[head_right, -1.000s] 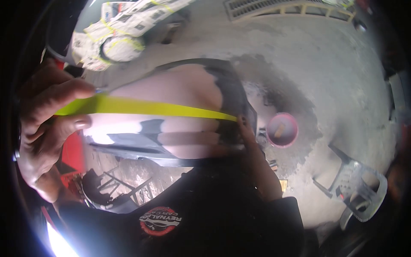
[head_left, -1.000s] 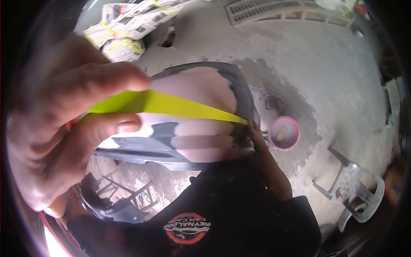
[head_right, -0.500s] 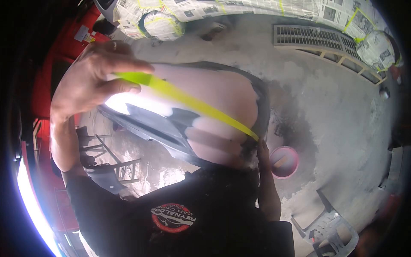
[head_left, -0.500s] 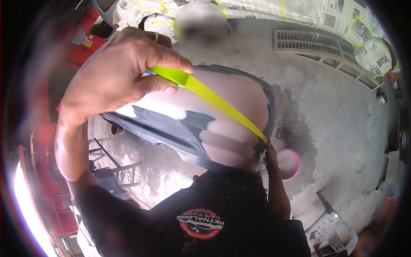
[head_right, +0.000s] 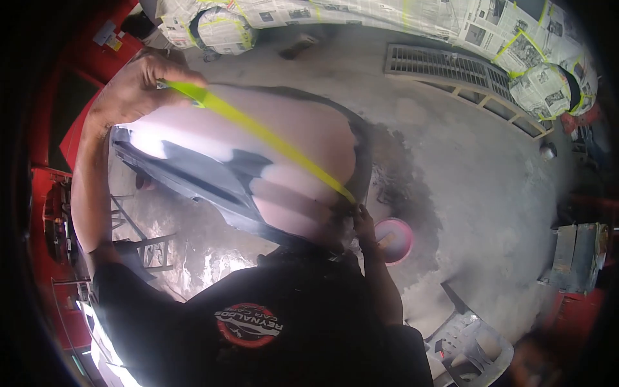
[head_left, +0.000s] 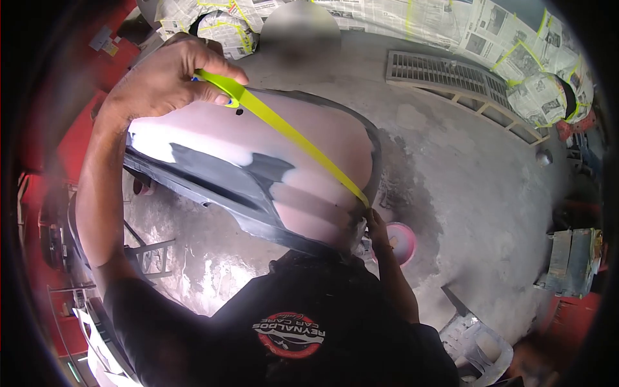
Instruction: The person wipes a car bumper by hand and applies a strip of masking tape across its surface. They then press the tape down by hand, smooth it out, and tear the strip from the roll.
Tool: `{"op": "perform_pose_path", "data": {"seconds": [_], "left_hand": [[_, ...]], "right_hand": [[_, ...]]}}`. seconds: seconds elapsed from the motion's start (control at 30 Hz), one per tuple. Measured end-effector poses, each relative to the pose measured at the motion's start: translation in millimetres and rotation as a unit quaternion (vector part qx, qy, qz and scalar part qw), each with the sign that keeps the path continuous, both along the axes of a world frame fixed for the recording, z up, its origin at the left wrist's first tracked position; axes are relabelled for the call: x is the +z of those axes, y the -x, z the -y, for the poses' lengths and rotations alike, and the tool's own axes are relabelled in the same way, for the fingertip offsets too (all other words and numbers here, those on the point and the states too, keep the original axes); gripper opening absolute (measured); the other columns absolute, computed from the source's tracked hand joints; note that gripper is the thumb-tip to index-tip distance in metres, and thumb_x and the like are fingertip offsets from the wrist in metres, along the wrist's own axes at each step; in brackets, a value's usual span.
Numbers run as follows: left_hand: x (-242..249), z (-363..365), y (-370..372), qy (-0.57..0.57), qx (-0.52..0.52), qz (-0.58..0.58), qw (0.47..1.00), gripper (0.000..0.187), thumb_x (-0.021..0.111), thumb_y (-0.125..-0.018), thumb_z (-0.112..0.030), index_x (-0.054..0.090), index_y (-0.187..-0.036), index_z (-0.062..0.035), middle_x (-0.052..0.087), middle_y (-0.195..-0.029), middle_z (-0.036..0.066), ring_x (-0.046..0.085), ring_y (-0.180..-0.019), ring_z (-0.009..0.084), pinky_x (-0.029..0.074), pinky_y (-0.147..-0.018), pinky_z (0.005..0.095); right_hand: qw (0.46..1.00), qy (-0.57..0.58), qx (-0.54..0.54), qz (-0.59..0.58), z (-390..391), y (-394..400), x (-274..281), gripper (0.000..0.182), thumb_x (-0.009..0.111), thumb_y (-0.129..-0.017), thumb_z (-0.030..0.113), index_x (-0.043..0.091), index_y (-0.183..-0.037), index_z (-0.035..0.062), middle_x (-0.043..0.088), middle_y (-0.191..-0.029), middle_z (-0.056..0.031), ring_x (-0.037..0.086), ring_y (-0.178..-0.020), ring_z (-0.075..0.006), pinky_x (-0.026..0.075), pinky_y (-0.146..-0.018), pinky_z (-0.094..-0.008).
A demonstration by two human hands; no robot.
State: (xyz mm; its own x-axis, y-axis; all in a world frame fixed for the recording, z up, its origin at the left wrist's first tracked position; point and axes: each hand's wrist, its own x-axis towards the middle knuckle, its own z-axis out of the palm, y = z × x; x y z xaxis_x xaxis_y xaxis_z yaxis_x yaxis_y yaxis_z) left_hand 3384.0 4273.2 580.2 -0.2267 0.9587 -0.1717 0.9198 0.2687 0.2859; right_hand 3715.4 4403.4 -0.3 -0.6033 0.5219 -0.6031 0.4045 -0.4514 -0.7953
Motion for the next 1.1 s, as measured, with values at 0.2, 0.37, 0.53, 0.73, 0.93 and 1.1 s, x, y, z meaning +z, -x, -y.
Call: {"op": "perform_pose_path", "data": {"seconds": [0.2, 0.37, 0.53, 0.73, 0.93, 1.1], "left_hand": [[-26.9, 20.0, 34.0, -0.014, 0.062, 0.073, 0.995, 0.028, 0.075, -0.082, -0.002, 0.074, -0.110, -0.0031, 0.071, -0.094, 0.005, 0.066, -0.091, 0.0143, 0.052, -0.086, 0.0281], [-47.3, 36.6, 56.5, -0.001, 0.103, 0.107, 0.989, 0.031, 0.075, -0.082, -0.002, 0.073, -0.113, -0.0041, 0.069, -0.095, 0.006, 0.065, -0.091, 0.0168, 0.051, -0.086, 0.0306], [-69.2, 47.7, 78.7, 0.005, 0.127, 0.125, 0.984, 0.034, 0.077, -0.080, -0.003, 0.073, -0.114, -0.0071, 0.068, -0.094, 0.006, 0.064, -0.091, 0.0198, 0.050, -0.086, 0.0330], [-96.8, 61.8, 104.9, 0.010, 0.107, 0.062, 0.992, 0.034, 0.079, -0.078, -0.006, 0.075, -0.111, -0.0106, 0.068, -0.090, 0.006, 0.064, -0.086, 0.0203, 0.050, -0.082, 0.0338], [-122.4, 80.2, 121.7, -0.015, 0.088, 0.063, 0.994, 0.037, 0.079, -0.076, -0.007, 0.074, -0.112, -0.0103, 0.071, -0.094, 0.010, 0.066, -0.088, 0.0247, 0.051, -0.082, 0.0359], [-141.9, 100.8, 146.0, -0.124, 0.047, -0.044, 0.990, 0.039, 0.076, -0.076, -0.003, 0.072, -0.114, -0.0101, 0.071, -0.098, 0.013, 0.065, -0.091, 0.0304, 0.051, -0.086, 0.0397]], "right_hand": [[1.000, -0.007, -0.007, -0.007, 9.0, -3.7, 5.9, 0.053, 0.051, -0.101, 0.052, 0.057, -0.132, 0.0091, 0.062, -0.111, 0.0000, 0.058, -0.095, -0.0125, 0.047, -0.078, -0.0307], [0.999, 0.046, -0.024, 0.004, 12.6, -11.2, 44.2, 0.057, 0.053, -0.099, 0.054, 0.055, -0.135, 0.0100, 0.061, -0.111, -0.0019, 0.057, -0.096, -0.0142, 0.046, -0.079, -0.0315], [0.997, 0.064, -0.050, 0.012, 11.7, -22.7, 27.0, 0.066, 0.056, -0.096, 0.058, 0.049, -0.143, 0.0108, 0.057, -0.113, -0.0038, 0.055, -0.098, -0.0185, 0.047, -0.081, -0.0363], [0.990, 0.035, -0.101, 0.092, 11.0, -32.6, 42.4, 0.053, 0.052, -0.101, 0.048, 0.058, -0.130, 0.0033, 0.060, -0.091, -0.0004, 0.053, -0.074, -0.0094, 0.046, -0.067, -0.0274], [0.966, 0.121, -0.204, 0.100, 15.4, -38.4, 47.4, 0.052, 0.055, -0.098, 0.053, 0.054, -0.123, 0.0076, 0.052, -0.082, 0.0008, 0.052, -0.064, -0.0094, 0.043, -0.052, -0.0221], [0.964, 0.193, -0.149, 0.110, 4.2, -77.5, -9.5, 0.090, 0.051, -0.087, 0.076, 0.034, -0.149, 0.0130, 0.053, -0.132, -0.0162, 0.058, -0.104, -0.0277, 0.049, -0.085, -0.0391]]}}
